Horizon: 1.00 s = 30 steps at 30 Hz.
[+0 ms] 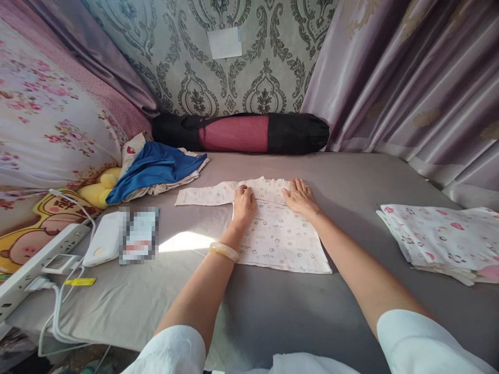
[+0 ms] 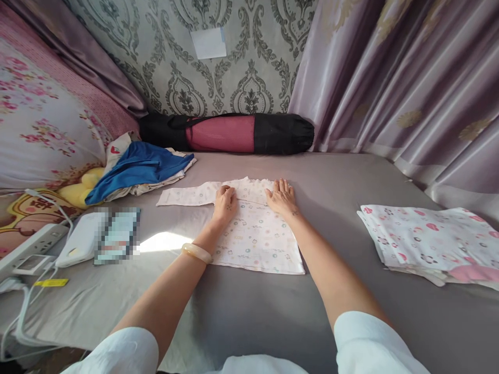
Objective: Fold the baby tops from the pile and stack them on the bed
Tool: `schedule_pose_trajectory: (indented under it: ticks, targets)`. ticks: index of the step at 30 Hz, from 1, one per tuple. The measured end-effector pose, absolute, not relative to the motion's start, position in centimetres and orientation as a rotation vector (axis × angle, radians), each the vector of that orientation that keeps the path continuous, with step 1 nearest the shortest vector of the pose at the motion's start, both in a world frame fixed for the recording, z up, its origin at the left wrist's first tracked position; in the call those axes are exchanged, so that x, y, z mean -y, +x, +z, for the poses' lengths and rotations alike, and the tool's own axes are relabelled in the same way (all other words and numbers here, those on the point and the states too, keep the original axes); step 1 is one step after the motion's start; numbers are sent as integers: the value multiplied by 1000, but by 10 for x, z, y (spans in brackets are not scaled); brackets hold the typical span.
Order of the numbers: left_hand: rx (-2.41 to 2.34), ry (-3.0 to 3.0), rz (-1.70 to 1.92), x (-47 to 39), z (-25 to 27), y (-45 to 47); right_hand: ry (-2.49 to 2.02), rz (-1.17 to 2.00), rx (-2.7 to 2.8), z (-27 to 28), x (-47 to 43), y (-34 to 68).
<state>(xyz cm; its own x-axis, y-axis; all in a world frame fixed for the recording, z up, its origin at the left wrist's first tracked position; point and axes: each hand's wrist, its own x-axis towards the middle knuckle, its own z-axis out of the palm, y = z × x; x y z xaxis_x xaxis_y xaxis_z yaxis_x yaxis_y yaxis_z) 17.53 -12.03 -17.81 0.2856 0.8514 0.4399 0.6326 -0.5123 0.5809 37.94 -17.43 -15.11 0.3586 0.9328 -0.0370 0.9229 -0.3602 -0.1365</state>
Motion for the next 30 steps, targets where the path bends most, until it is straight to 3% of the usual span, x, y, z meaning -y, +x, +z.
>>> schedule_pose_trajectory:
  ticks: [7,24,30]
  targets:
    - [-1141,2551,827,129,-170,182,-2338,138,1878,-145,168,347]
    - [-1383,2587,667,134,-167,184,-2378,240,1863,-146,156,343]
    - [-1487,2595,567,137,-161,182,-2102,68,2073,-138,156,315]
